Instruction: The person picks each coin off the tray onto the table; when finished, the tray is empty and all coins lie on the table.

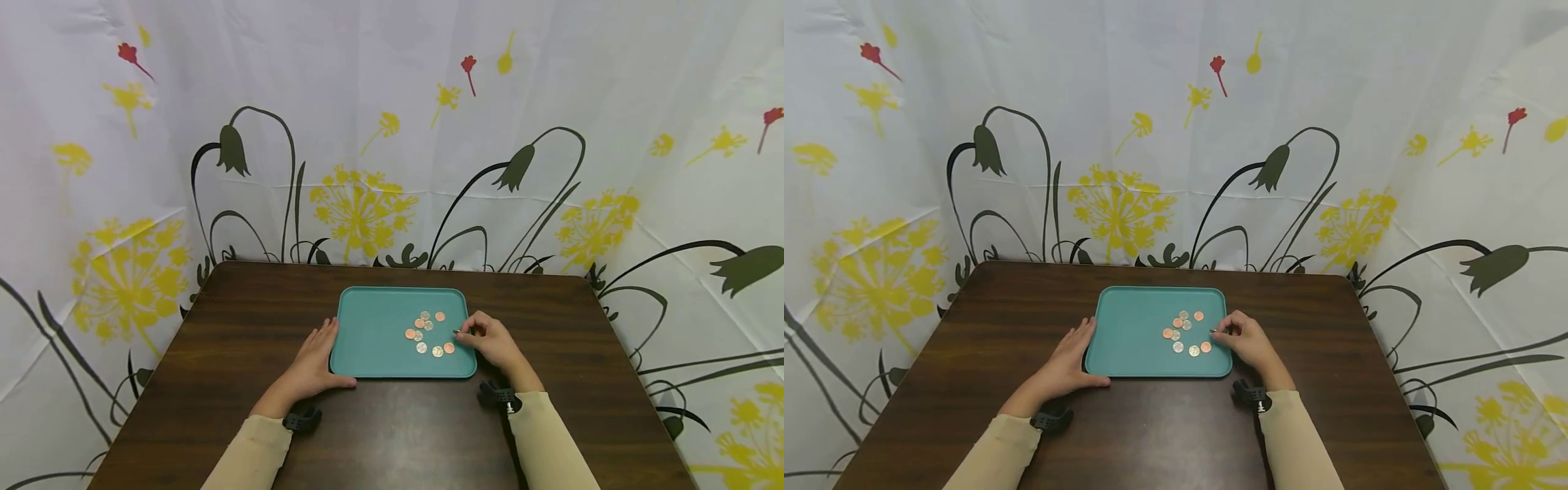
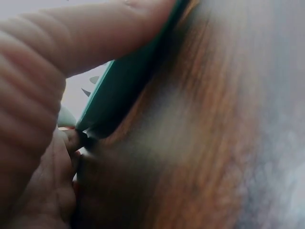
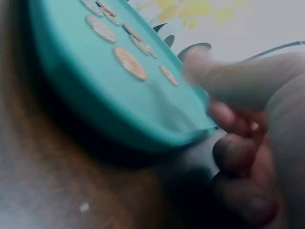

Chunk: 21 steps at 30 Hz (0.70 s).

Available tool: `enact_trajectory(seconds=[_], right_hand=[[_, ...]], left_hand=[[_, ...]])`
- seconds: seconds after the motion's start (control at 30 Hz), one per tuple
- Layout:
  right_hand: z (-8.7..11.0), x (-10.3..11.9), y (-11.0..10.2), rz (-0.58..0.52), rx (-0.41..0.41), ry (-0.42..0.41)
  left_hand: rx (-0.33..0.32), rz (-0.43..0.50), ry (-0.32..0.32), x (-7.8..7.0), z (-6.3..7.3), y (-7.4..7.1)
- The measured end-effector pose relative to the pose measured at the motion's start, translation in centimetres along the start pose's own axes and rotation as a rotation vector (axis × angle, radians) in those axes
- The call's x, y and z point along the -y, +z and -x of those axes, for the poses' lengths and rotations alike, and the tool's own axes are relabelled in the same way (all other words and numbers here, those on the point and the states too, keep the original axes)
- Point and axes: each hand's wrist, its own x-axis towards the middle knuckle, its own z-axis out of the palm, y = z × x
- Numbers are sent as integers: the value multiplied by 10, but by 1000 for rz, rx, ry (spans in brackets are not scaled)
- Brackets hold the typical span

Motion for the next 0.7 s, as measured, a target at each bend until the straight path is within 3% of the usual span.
enact_trajectory(seconds=[0.23, 0.33, 0.43, 0.57, 0.7], right_hand=[[9, -4, -3, -374, -187, -25], [11, -3, -3, -439, -294, -14], [12, -2, -6, -429, -396, -14], [5, -1, -15, -305, -526, 10], [-8, -7, -28, -170, -572, 71]], left_hand=[[-1, 11, -5, -2, 0, 0], [1, 25, -13, -2, 0, -1], [2, 26, -18, -4, 0, -1], [-4, 15, -11, -5, 0, -1], [-5, 20, -12, -5, 1, -2]])
